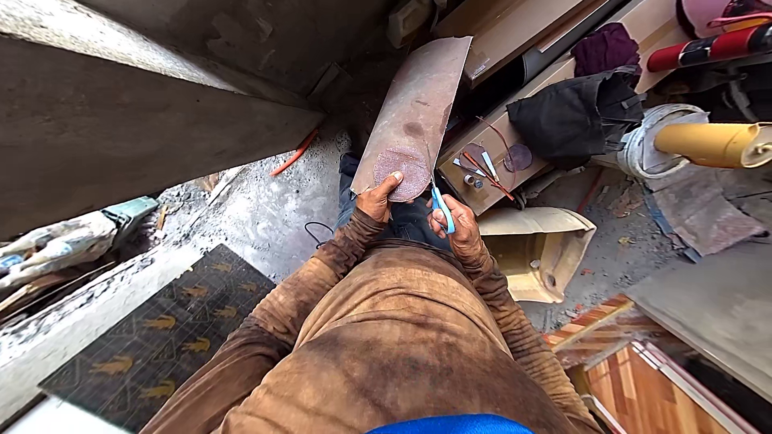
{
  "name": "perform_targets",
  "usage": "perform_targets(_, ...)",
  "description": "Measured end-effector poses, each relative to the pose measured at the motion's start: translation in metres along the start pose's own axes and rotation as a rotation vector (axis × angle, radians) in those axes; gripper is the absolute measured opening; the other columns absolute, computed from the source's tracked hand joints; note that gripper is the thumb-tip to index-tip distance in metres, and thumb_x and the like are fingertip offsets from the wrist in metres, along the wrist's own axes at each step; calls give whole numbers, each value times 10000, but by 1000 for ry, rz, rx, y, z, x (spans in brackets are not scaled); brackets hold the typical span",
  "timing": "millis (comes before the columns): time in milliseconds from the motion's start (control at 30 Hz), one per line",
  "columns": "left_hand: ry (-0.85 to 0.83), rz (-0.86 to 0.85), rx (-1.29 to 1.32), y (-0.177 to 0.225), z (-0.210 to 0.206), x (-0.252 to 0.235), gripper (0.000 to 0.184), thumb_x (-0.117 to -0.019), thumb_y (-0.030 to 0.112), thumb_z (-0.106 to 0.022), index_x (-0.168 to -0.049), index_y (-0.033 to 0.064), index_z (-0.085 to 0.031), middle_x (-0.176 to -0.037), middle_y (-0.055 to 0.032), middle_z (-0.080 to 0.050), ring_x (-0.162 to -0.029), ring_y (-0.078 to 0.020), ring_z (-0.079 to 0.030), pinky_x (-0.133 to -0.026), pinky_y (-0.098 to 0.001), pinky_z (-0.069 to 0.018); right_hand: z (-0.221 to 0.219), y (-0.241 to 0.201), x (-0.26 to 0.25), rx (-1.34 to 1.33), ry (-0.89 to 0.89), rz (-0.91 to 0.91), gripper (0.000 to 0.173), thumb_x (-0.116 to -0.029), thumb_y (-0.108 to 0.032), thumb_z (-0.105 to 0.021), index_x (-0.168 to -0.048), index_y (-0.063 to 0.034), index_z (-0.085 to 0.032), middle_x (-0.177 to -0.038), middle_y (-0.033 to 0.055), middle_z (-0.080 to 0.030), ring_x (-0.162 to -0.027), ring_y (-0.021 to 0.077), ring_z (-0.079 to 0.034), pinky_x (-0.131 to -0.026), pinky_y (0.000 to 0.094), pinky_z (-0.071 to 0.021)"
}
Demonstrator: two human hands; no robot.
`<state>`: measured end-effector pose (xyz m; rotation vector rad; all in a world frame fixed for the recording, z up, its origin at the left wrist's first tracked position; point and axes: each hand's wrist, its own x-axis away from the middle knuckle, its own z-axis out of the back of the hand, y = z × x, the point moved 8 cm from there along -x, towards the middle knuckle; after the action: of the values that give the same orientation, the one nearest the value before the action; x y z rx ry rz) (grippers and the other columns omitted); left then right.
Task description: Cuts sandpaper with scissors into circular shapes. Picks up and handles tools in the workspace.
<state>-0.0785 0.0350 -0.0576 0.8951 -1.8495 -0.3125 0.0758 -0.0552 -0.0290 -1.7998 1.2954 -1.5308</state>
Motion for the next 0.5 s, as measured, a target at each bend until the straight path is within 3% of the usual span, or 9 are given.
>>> perform_targets(100,17,-11,33,-2,3,0,204,-949,30,-652,-1151,24,-627,-955,-122,-744,-780,-232,-736,-660,-409,-637,-1,2,3,-3,-24,1,423,-960,-392,-686,-1121,-4,-634,-678,-44,-613,-559,22,-551,-519,181,-454)
perform_targets(233,14,35,38,-10,8,3,223,-944,69,-682,-1160,32,-638,-961,-121,-742,-774,-225,-730,-661,-399,-634,-2,6,8,-17,-23,-10,415,-969,-371,-682,-1127,9,-627,-689,-34,-624,-563,35,-566,-509,189,-463)
perform_targets(367,-39,75,10,-12,11,11,209,-959,79,-672,-1154,11,-641,-952,-135,-744,-764,-231,-734,-681,-400,-639,-8,3,10,30,-71,-17,528,-989,-510,-603,-1130,-1,-606,-720,-20,-649,-598,69,-606,-542,222,-505)
perform_targets(500,-52,77,34,-15,15,13,206,-955,78,-669,-1148,12,-639,-954,-141,-746,-771,-239,-738,-679,-411,-640,-11,3,9,14,-79,-10,541,-974,-538,-616,-1108,-14,-617,-710,-26,-637,-589,61,-590,-541,213,-492)
